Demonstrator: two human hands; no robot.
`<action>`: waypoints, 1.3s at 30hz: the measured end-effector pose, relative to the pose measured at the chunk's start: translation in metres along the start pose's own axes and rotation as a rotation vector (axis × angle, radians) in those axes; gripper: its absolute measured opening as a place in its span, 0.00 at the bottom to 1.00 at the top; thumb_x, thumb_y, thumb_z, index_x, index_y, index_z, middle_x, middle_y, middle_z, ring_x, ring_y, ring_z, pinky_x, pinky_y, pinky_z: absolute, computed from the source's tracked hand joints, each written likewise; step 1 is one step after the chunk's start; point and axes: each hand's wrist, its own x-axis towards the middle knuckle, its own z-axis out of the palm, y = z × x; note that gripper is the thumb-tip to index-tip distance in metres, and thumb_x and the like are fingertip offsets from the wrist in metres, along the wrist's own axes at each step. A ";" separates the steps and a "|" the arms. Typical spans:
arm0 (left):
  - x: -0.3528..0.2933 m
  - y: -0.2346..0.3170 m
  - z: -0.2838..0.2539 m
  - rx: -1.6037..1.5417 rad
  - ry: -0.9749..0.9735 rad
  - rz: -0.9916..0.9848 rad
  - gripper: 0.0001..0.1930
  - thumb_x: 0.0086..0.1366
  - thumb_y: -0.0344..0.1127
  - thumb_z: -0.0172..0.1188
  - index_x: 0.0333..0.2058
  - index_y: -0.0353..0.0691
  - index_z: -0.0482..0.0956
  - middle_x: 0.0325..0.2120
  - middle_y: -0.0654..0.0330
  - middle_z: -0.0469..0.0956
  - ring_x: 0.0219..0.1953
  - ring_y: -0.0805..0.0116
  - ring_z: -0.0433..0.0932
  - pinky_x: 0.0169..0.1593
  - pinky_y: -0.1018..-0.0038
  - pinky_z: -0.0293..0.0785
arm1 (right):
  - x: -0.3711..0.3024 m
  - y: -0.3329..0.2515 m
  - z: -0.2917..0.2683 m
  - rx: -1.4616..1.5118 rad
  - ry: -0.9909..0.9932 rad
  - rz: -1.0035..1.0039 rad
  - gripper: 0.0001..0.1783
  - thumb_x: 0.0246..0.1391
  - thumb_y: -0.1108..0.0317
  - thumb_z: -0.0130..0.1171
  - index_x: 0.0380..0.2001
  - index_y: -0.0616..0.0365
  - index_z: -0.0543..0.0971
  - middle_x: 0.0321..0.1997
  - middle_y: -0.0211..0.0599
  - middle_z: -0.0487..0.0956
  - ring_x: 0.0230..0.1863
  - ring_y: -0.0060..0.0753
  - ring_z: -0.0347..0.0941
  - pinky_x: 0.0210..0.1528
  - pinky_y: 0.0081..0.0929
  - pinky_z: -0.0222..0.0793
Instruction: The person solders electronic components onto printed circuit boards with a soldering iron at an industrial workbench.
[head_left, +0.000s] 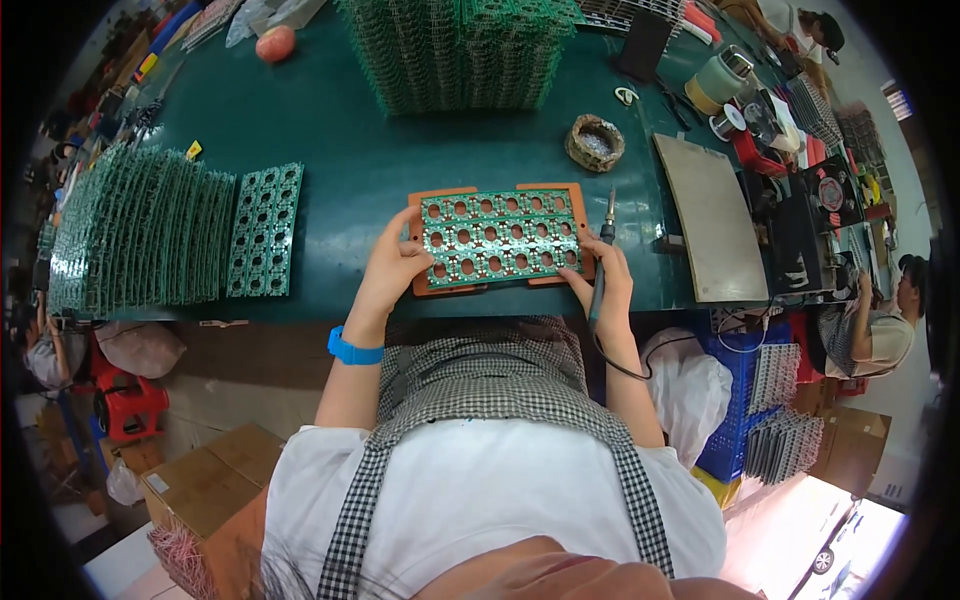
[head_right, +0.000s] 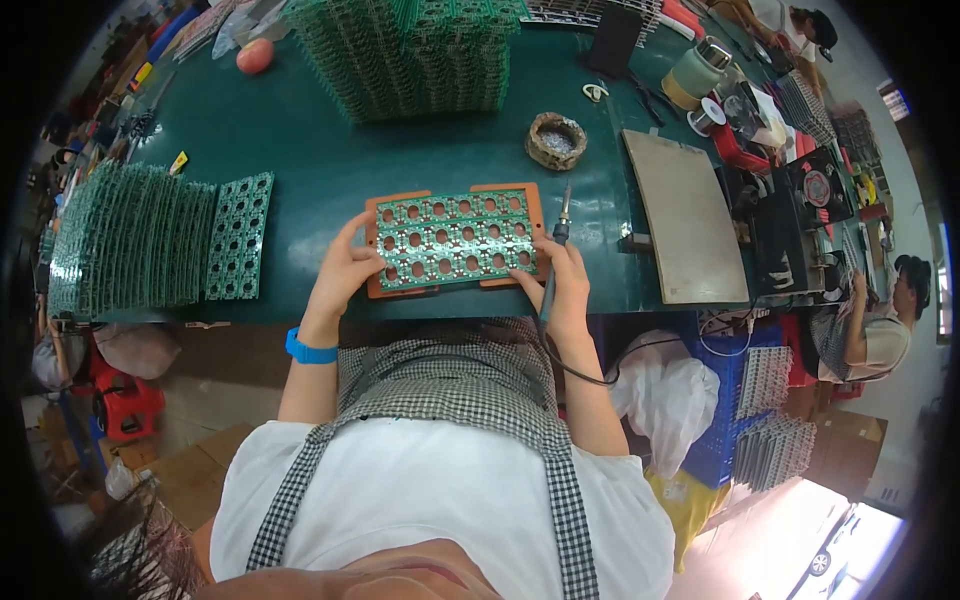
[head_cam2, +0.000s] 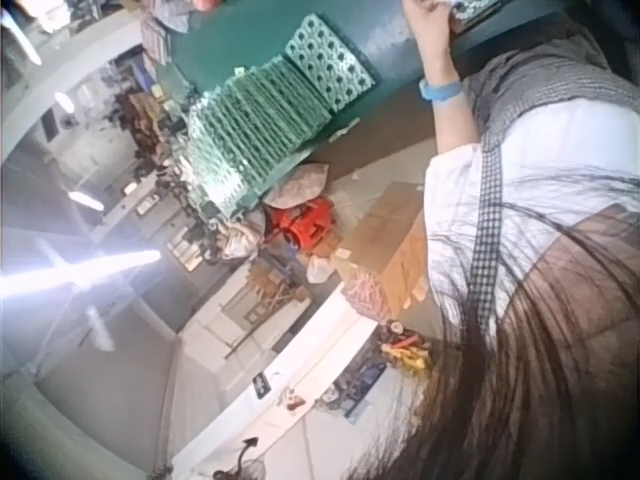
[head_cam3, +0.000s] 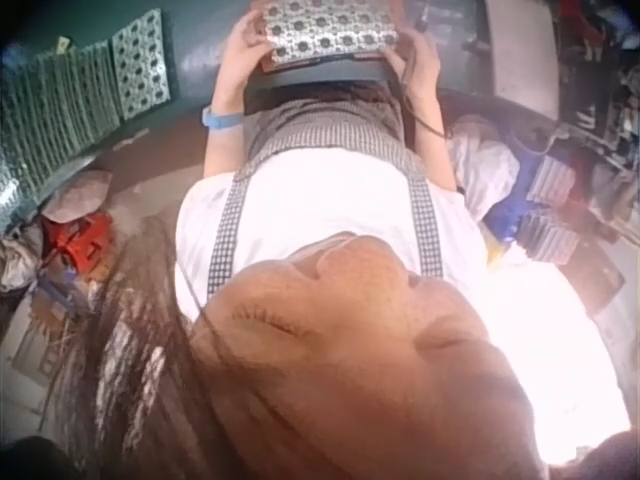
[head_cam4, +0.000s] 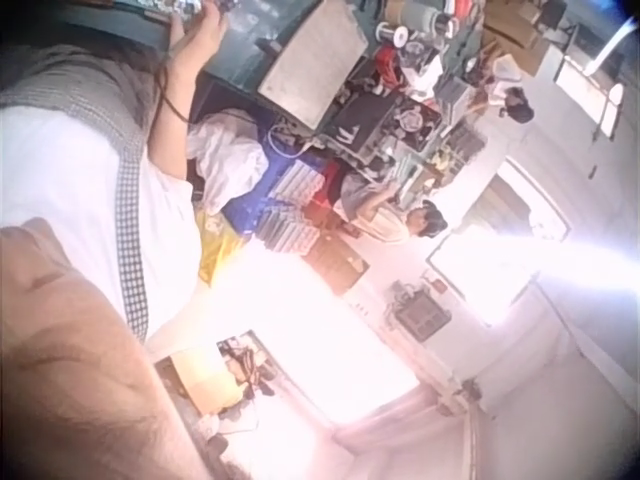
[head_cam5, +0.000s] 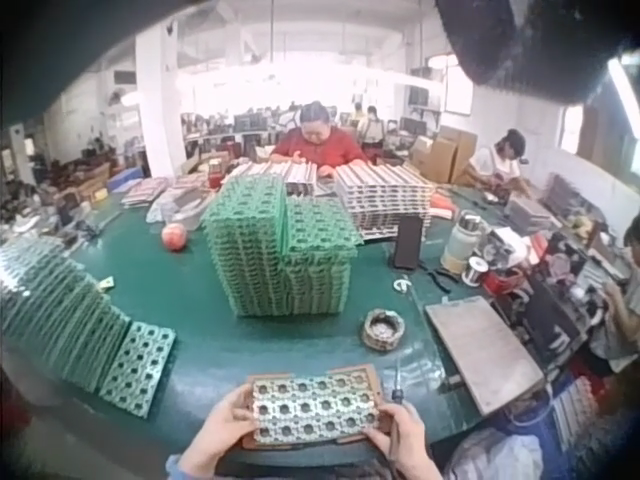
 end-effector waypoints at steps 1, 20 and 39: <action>-0.001 0.012 0.000 -0.044 0.002 -0.142 0.36 0.53 0.19 0.57 0.62 0.38 0.57 0.23 0.61 0.76 0.18 0.84 0.64 0.18 0.84 0.54 | -0.002 0.003 0.000 0.042 -0.001 0.033 0.27 0.38 0.77 0.71 0.44 0.60 0.72 0.47 0.43 0.77 0.46 0.36 0.75 0.49 0.28 0.71; -0.006 0.013 -0.003 0.050 -0.056 -0.153 0.38 0.53 0.20 0.58 0.63 0.34 0.55 0.25 0.59 0.79 0.33 0.74 0.76 0.43 0.75 0.71 | -0.007 0.008 0.001 0.404 0.097 0.120 0.19 0.48 0.81 0.62 0.43 0.62 0.70 0.43 0.40 0.80 0.45 0.28 0.77 0.47 0.25 0.72; -0.004 0.018 -0.001 -0.105 0.007 -0.180 0.37 0.56 0.20 0.58 0.64 0.35 0.53 0.24 0.61 0.76 0.29 0.77 0.73 0.36 0.79 0.70 | -0.010 -0.007 0.002 0.270 0.034 0.178 0.16 0.53 0.84 0.55 0.46 0.64 0.69 0.49 0.45 0.77 0.49 0.31 0.75 0.50 0.25 0.71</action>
